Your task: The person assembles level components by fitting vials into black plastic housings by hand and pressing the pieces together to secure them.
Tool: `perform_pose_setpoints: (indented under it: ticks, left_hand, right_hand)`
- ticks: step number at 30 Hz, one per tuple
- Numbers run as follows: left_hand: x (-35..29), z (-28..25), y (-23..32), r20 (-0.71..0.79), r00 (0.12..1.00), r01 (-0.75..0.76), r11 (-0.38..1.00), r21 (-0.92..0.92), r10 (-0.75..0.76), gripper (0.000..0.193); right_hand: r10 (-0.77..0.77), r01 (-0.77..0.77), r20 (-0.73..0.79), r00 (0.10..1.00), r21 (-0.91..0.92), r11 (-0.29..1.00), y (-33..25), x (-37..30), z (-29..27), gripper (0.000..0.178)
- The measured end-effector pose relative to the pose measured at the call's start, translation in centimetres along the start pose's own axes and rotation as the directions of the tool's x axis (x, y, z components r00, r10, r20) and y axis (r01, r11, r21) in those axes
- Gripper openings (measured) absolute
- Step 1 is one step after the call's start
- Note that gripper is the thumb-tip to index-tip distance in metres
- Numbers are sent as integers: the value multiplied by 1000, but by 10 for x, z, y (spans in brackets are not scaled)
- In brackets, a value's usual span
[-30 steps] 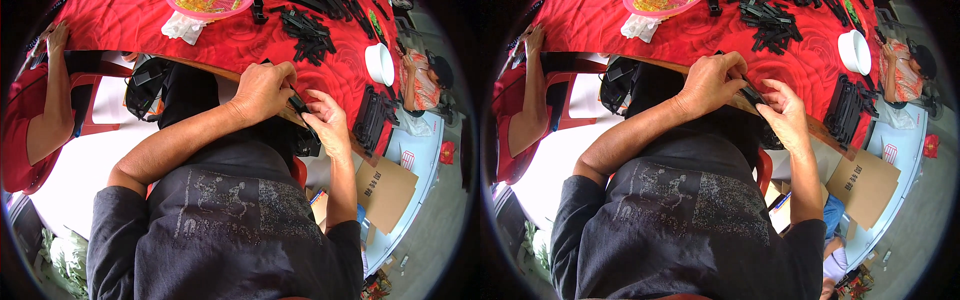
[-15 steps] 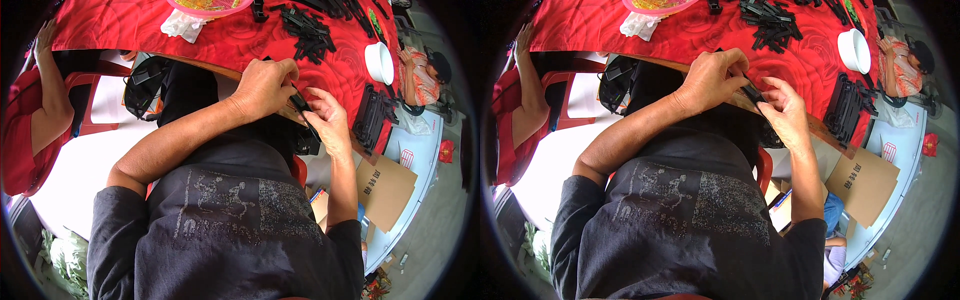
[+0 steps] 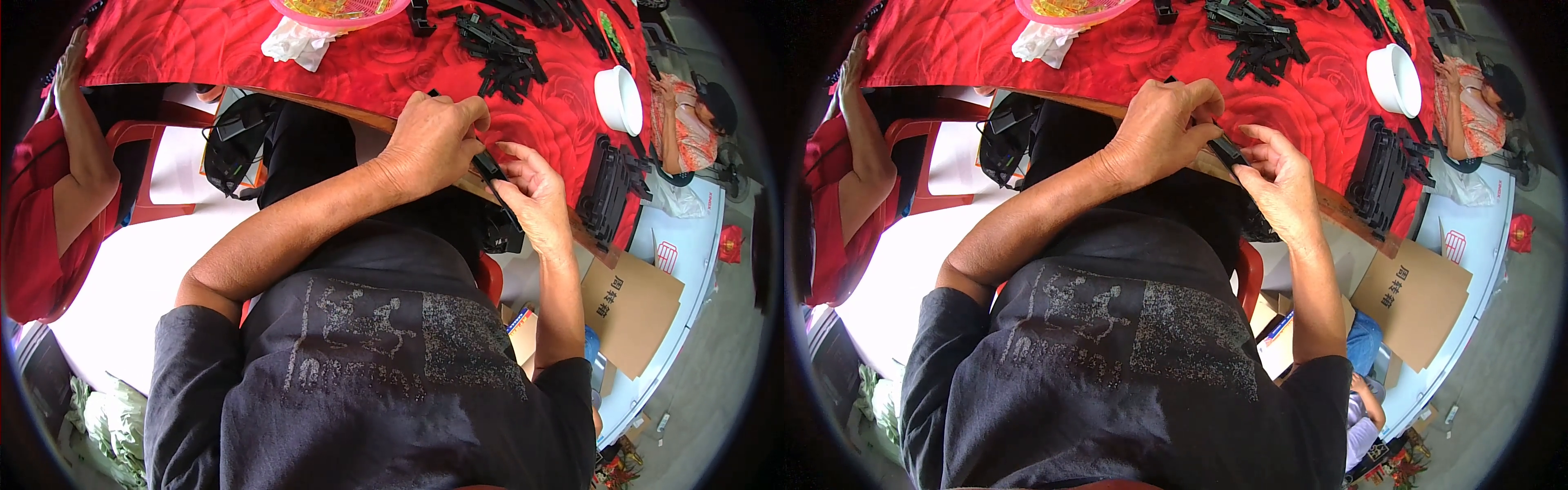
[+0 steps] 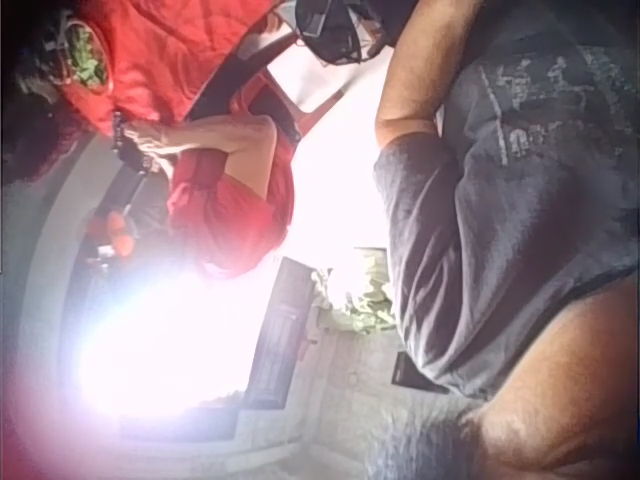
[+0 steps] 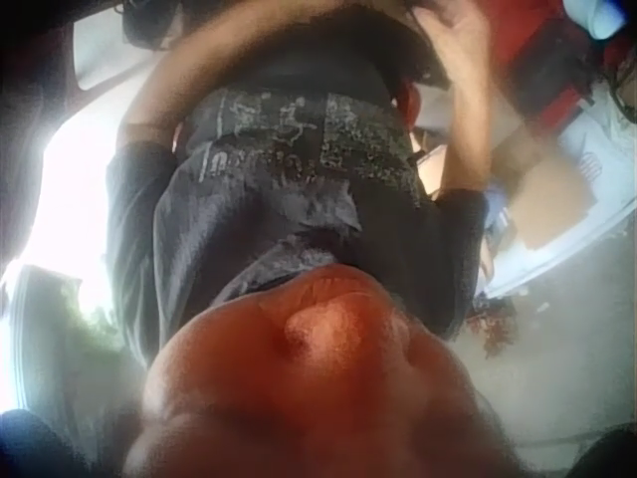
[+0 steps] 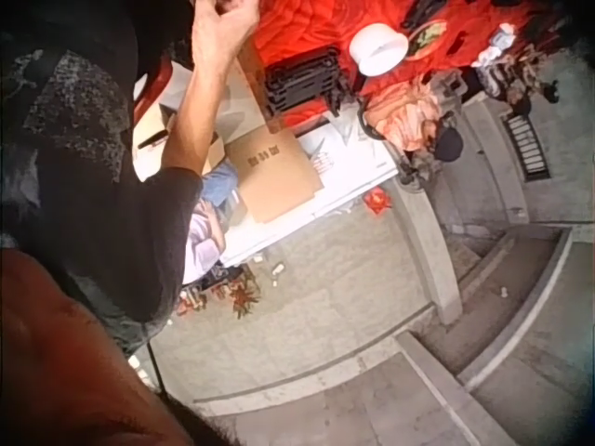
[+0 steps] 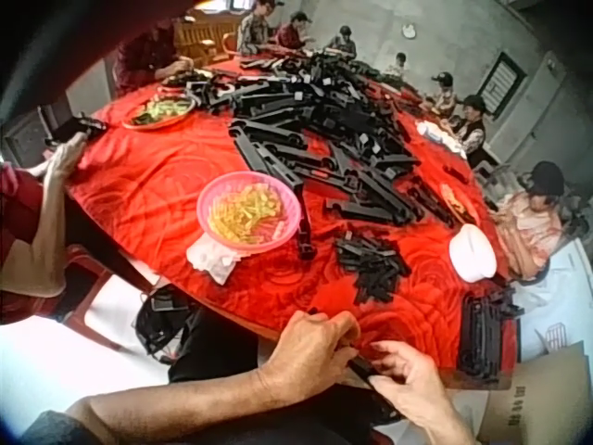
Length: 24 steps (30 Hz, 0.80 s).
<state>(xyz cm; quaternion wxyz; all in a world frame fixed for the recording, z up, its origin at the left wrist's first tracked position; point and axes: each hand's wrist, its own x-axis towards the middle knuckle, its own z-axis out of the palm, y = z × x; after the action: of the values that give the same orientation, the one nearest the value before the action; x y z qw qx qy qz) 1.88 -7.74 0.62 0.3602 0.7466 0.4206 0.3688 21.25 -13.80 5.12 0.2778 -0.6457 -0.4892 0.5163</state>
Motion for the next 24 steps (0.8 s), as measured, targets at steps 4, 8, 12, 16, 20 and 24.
perform_pose_setpoints:
  ticks: [4,8,12,16,20,24]
  left_hand:
    - [-1,-1,3,-7,996,-93,994,49,93,23]
    - [0,0,1,7,990,-139,986,94,139,26]
    - [8,-2,5,56,989,-144,982,121,138,25]
    - [13,-2,5,109,983,-168,965,203,149,25]
    - [14,0,5,124,959,-283,903,324,256,31]
    - [25,0,2,188,953,-288,898,332,236,34]
  right_hand:
    - [-20,19,-3,1000,-14,1000,2,1,1,48]
    - [-78,76,-26,997,-46,996,10,2,3,45]
    - [-148,142,-59,987,-90,986,18,3,7,39]
    - [-214,179,-103,971,-275,945,15,3,14,31]
    - [-346,293,-83,934,-371,881,22,11,13,31]
    - [-434,372,-54,899,-427,824,29,22,14,31]
